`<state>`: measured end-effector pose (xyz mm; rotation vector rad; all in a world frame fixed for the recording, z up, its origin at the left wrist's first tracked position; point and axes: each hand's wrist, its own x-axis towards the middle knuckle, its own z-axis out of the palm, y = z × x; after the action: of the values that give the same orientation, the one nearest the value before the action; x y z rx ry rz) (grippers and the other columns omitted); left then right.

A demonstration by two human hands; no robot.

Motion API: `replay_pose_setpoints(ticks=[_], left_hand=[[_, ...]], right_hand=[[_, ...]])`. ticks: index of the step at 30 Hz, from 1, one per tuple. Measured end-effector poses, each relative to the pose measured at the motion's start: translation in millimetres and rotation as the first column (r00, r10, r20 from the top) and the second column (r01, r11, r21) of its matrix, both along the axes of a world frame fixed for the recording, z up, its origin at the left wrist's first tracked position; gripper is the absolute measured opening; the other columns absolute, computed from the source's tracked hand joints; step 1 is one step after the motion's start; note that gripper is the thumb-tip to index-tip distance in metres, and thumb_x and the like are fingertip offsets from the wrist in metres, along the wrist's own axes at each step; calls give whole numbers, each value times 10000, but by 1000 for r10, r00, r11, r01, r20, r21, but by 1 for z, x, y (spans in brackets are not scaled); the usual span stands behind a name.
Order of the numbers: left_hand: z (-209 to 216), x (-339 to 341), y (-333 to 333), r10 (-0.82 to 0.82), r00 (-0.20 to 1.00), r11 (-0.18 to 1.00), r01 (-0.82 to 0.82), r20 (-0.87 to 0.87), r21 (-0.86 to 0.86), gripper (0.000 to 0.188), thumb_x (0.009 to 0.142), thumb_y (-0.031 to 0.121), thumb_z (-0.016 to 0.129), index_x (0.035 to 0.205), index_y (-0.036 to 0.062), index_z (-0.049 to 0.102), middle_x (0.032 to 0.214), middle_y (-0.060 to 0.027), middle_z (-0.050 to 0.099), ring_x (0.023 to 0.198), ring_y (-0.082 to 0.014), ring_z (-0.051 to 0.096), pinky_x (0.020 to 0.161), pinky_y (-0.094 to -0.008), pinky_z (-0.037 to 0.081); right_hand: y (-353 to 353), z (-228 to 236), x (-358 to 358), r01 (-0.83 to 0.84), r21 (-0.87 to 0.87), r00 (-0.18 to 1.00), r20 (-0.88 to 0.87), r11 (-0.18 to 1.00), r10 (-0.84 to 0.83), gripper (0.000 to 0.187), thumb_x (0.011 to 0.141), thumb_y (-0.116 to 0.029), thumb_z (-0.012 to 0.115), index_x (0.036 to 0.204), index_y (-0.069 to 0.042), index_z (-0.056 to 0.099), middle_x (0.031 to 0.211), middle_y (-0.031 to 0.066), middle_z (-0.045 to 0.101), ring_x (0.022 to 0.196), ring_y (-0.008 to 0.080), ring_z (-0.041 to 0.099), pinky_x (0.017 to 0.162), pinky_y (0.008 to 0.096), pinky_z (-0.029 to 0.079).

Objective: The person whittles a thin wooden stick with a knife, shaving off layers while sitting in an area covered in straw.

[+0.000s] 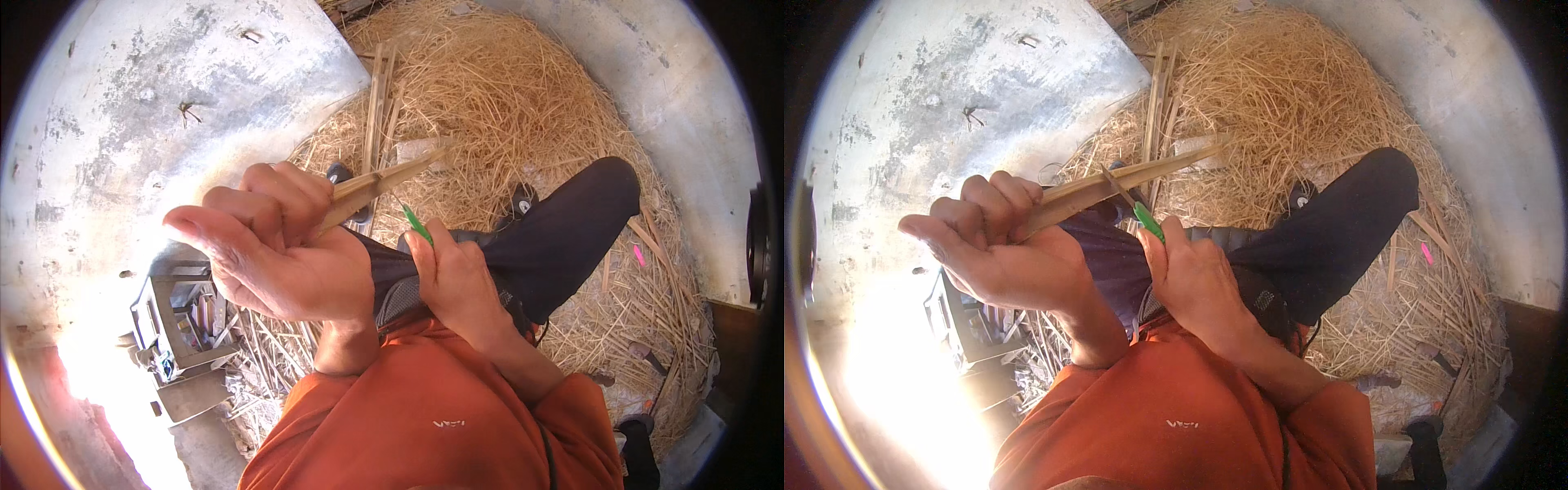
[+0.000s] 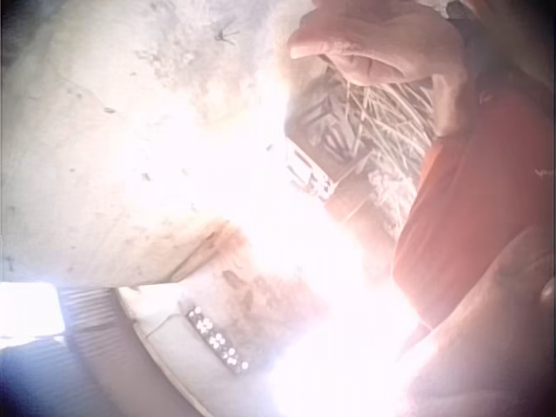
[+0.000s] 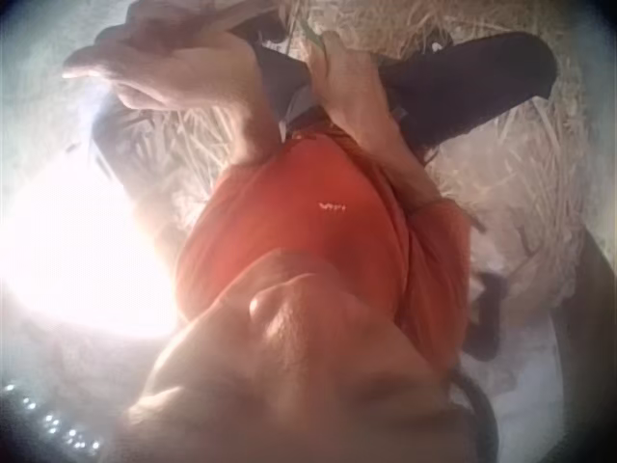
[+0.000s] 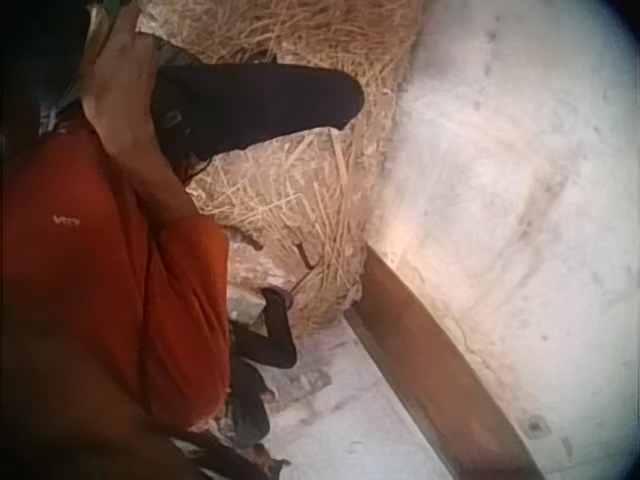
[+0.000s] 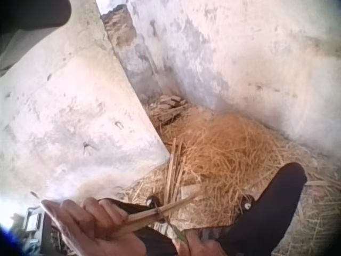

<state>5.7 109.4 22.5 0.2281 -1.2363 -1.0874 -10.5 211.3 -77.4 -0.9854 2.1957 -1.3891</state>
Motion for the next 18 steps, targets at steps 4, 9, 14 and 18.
replay_pose_setpoints(ticks=[4, 9, 14, 18], left_hand=[[0, -4, 1, 87, 996, 995, -87, -6, 57, 496, 990, 387, 346, 563, 168, 221, 489, 39, 164, 436, -80, 145, 406, -234, 155], [3, -5, -1, 22, 999, 998, -20, -36, 52, 499, 986, 391, 357, 561, 171, 215, 491, 38, 163, 442, -84, 150, 414, -238, 166], [1, -1, -3, -26, 1000, 998, 26, 12, 54, 506, 988, 399, 338, 555, 173, 207, 492, 36, 160, 445, -91, 150, 421, -245, 169], [0, 4, -18, 18, 999, 1000, -19, 38, 6, 500, 995, 395, 302, 555, 178, 201, 496, 38, 147, 452, -88, 136, 421, -245, 154]], right_hand=[[9, 21, -3, -32, -172, 992, 115, 985, 53, 285, 935, -272, 473, 858, 2, 460, 539, 253, 530, 523, 449, 551, 456, 528, 411], [-16, 16, -12, -35, -69, 999, -21, 997, 33, 296, 935, -279, 475, 835, -1, 461, 507, 238, 515, 497, 435, 546, 437, 501, 421], [-25, -22, -10, 0, -119, 991, -130, 993, -15, 311, 933, -292, 479, 802, -10, 462, 474, 213, 503, 480, 422, 551, 427, 484, 435], [-19, -37, -18, -12, 132, 986, -162, 991, 33, 234, 935, -216, 446, 854, -10, 522, 581, 227, 542, 570, 428, 561, 491, 492, 434]])
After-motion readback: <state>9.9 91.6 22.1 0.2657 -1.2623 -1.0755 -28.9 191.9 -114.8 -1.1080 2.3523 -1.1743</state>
